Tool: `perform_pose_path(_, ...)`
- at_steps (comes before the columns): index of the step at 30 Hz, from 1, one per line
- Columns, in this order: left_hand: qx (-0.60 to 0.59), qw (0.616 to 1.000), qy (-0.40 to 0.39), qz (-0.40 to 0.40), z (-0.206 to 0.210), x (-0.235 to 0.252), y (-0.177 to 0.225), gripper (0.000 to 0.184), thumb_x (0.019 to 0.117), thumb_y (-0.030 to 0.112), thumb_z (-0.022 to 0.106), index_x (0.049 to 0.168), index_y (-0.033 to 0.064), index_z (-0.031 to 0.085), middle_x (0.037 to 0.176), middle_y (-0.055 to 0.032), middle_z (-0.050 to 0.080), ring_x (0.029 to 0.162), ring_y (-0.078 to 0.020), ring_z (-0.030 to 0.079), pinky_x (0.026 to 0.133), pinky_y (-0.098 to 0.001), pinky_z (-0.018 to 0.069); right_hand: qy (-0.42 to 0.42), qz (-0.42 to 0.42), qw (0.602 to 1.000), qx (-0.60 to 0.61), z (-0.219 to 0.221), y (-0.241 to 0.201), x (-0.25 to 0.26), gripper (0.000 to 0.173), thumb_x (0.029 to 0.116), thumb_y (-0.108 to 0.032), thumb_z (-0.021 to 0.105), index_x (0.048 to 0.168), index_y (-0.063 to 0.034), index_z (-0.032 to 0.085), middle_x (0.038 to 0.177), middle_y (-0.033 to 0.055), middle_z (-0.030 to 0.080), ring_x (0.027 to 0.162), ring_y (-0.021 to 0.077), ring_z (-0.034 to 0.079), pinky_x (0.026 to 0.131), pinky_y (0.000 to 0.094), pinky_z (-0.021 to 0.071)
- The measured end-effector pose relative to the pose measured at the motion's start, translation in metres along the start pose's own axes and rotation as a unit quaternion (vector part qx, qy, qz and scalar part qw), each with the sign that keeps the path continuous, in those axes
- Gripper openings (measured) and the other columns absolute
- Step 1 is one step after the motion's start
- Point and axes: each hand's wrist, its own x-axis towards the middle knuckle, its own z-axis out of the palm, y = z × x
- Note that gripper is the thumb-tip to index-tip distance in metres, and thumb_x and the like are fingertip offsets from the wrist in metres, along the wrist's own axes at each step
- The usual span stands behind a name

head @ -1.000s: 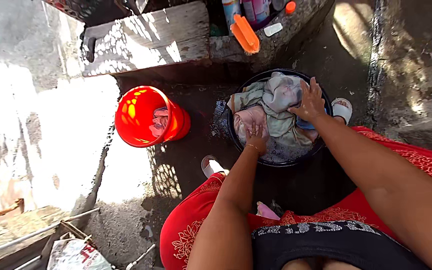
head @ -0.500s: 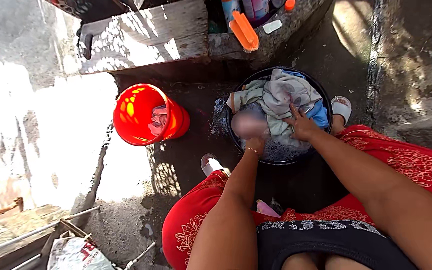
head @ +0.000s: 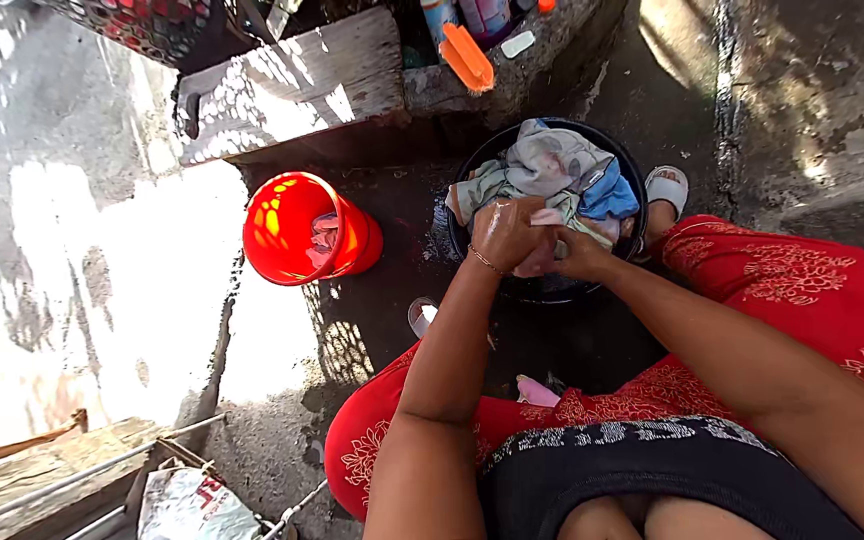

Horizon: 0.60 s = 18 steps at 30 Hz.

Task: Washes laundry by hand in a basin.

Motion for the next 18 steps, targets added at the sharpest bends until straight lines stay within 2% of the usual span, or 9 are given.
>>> perform_pose_path(2, -0.039, 0.989, 0.119, 0.082, -0.016, -0.011, 0.012, 0.015, 0.0897, 0.021, 0.07, 0.082, 0.0079, 0.071, 0.074, -0.0071, 0.07, 0.073, -0.0243, 0.069, 0.066, -0.0507, 0.0538, 0.059, -0.016, 0.997, 0.054, 0.001, -0.007, -0.006, 0.061, 0.0829, -0.024, 0.086, 0.132, 0.0019, 0.06, 0.115, 0.0233, 0.069, 0.109, 0.0345, 0.067, 0.099, 0.0561, 0.0515)
perform_pose_path(4, -0.079, 0.965, 0.207, 0.143, -0.033, -0.019, 0.023, 0.012, 0.0884, 0.015, 0.071, 0.081, 0.0066, 0.072, 0.076, -0.0058, 0.07, 0.074, -0.0181, 0.069, 0.067, -0.0413, 0.0547, 0.09, -0.063, 0.992, 0.064, -0.009, -0.014, -0.008, 0.065, 0.0796, -0.025, 0.086, 0.131, 0.0025, 0.059, 0.114, 0.0204, 0.07, 0.108, 0.029, 0.068, 0.099, 0.0516, 0.0524)
perform_pose_path(7, -0.092, 0.945, 0.275, 0.152, -0.052, -0.022, 0.023, 0.011, 0.0893, 0.014, 0.071, 0.082, 0.0056, 0.073, 0.076, -0.0054, 0.062, 0.074, -0.0163, 0.061, 0.067, -0.0345, 0.0495, 0.126, -0.109, 0.986, 0.013, -0.04, -0.038, -0.015, 0.065, 0.0718, -0.028, 0.09, 0.122, 0.0026, 0.062, 0.104, 0.0196, 0.07, 0.096, 0.0297, 0.068, 0.089, 0.0532, 0.055)
perform_pose_path(9, -0.105, 0.954, 0.253, 0.122, -0.057, -0.02, 0.012, 0.015, 0.093, 0.017, 0.067, 0.084, 0.0059, 0.072, 0.077, -0.0039, 0.06, 0.075, -0.0147, 0.06, 0.069, -0.0346, 0.0484, 0.167, -0.14, 0.976, -0.021, -0.054, -0.06, -0.024, 0.05, 0.0721, -0.024, 0.088, 0.11, 0.0002, 0.065, 0.094, 0.016, 0.069, 0.085, 0.0256, 0.067, 0.079, 0.0496, 0.0547)
perform_pose_path(12, -0.168, 0.971, 0.167, 0.039, -0.047, -0.011, -0.013, 0.031, 0.1054, 0.022, 0.051, 0.101, 0.0025, 0.075, 0.093, -0.0077, 0.074, 0.089, -0.0136, 0.069, 0.085, -0.04, 0.0548, 0.232, -0.205, 0.95, -0.023, -0.063, -0.079, -0.033, 0.033, 0.0789, -0.027, 0.083, 0.098, -0.003, 0.07, 0.087, 0.0068, 0.069, 0.078, 0.0089, 0.064, 0.074, 0.0305, 0.0534)
perform_pose_path(14, -0.159, 0.98, 0.11, -0.04, -0.032, -0.005, -0.034, 0.045, 0.1092, 0.034, 0.042, 0.104, 0.0017, 0.073, 0.093, -0.0129, 0.072, 0.092, -0.0231, 0.069, 0.088, -0.0509, 0.052, 0.264, -0.265, 0.927, -0.013, -0.068, -0.089, -0.037, 0.031, 0.0838, -0.028, 0.082, 0.092, -0.0006, 0.07, 0.087, 0.0056, 0.069, 0.08, 0.0029, 0.063, 0.076, 0.0217, 0.0529)
perform_pose_path(16, -0.127, 0.985, 0.06, -0.103, -0.018, 0.001, -0.054, 0.049, 0.1077, 0.042, 0.044, 0.112, 0.0011, 0.072, 0.106, -0.0199, 0.072, 0.106, -0.0341, 0.068, 0.097, -0.0606, 0.0485, 0.274, -0.323, 0.906, -0.004, -0.076, -0.098, -0.04, 0.028, 0.0867, -0.024, 0.081, 0.085, -0.0006, 0.066, 0.083, 0.0029, 0.066, 0.077, -0.0008, 0.06, 0.074, 0.017, 0.0502)
perform_pose_path(18, -0.103, 0.981, 0.093, -0.137, -0.002, 0.003, -0.071, 0.046, 0.1007, 0.042, 0.06, 0.124, 0.0031, 0.069, 0.118, -0.0248, 0.065, 0.116, -0.0412, 0.061, 0.101, -0.0622, 0.0458, 0.27, -0.332, 0.904, -0.002, -0.081, -0.102, -0.037, 0.028, 0.087, -0.024, 0.081, 0.083, -0.0019, 0.064, 0.081, 0.0005, 0.063, 0.075, -0.0033, 0.057, 0.071, 0.0142, 0.0475)
